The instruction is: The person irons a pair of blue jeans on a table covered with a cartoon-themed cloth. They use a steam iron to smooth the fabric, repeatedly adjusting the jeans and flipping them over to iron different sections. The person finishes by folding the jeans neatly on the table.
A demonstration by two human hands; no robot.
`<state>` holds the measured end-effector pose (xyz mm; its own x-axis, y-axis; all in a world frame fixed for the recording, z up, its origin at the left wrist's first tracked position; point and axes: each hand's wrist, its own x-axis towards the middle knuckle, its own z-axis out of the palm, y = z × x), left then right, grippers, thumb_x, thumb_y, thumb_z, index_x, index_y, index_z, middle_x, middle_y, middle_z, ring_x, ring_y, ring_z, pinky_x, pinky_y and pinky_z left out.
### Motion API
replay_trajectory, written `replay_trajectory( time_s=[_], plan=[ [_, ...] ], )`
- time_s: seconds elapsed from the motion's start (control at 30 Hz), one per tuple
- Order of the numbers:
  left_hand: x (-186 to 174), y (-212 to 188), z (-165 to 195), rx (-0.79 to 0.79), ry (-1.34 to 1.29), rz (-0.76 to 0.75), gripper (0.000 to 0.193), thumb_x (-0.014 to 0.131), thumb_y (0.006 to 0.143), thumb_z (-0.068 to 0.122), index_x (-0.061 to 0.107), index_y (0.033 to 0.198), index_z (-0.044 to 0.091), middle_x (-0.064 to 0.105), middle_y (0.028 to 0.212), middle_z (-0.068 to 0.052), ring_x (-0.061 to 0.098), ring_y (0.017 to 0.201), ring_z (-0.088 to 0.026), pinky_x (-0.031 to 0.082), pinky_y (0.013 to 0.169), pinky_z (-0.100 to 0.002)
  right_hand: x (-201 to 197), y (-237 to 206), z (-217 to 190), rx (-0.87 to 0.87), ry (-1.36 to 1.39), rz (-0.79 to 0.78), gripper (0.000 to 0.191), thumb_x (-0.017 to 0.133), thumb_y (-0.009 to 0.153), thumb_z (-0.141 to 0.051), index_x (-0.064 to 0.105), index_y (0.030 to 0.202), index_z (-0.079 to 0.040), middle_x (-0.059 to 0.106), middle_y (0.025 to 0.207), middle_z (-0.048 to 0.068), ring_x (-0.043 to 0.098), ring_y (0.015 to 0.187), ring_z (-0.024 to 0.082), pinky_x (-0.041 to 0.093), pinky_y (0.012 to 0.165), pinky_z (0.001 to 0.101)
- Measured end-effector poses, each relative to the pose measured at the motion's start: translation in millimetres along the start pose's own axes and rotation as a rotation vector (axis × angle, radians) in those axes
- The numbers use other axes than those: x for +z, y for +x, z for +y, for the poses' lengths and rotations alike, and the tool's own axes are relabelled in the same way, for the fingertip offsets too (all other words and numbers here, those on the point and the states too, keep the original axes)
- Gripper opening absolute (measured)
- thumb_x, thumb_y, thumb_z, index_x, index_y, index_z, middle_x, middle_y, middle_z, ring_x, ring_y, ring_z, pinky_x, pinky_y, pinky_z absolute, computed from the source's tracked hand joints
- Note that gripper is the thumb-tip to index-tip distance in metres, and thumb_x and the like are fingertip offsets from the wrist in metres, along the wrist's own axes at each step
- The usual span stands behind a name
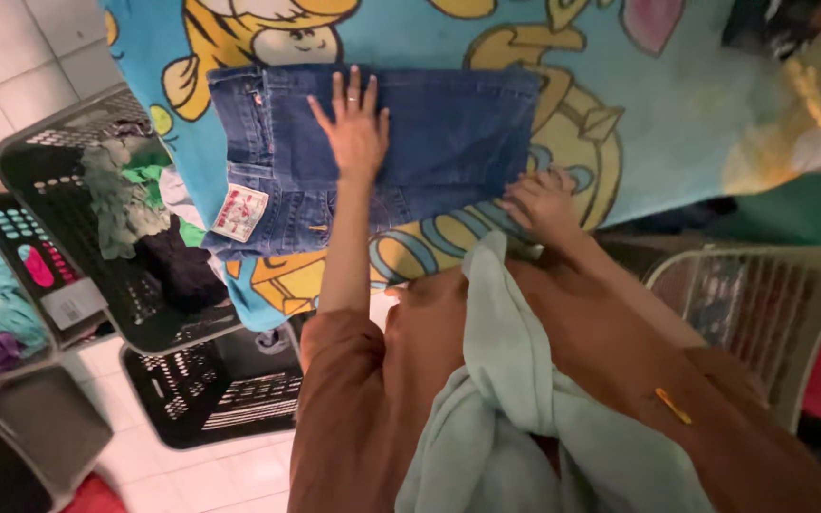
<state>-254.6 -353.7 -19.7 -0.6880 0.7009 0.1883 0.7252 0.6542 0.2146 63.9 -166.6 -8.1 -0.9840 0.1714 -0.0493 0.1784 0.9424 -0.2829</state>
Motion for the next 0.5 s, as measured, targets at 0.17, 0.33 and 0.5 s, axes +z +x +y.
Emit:
replay_trajectory(
  time_s=[0.17,0.33,0.5],
  plan=[
    [12,-3,86,0.214,-0.135,-0.048,0.064,0.067,0.096,0.045,0.051,0.153,0.022,0.037,0.166,-0.007,0.023,0.156,-0.030,0.012,0.123,-0.070,-18,56,-15,-0.048,0.053,0.121,0.072,0.072,0.093,-0.038,0.047,0.157,-0.014,0.041,0.165,0.009,0.036,0.152,0.035,0.026,0.120,0.0613],
    [19,4,109,0.246,-0.201,-0.074,0.071,0.060,0.096,0.055,0.040,0.157,0.024,0.028,0.167,-0.006,0.022,0.155,-0.030,0.012,0.121,-0.068,-38,68,-37,-0.165,-0.046,0.108,0.080,0.077,0.082,-0.040,0.047,0.152,-0.013,0.043,0.159,0.017,0.036,0.146,0.040,0.029,0.111,0.0603],
    [-3,-2,83,0.049,-0.171,0.084,0.070,0.055,0.101,0.056,0.038,0.162,0.026,0.026,0.171,-0.004,0.020,0.159,-0.026,0.013,0.126,-0.066,-48,63,-36,0.221,0.577,0.397,0.061,0.070,0.100,-0.025,0.045,0.150,-0.001,0.051,0.147,0.023,0.053,0.130,0.037,0.044,0.109,0.0493]
  ],
)
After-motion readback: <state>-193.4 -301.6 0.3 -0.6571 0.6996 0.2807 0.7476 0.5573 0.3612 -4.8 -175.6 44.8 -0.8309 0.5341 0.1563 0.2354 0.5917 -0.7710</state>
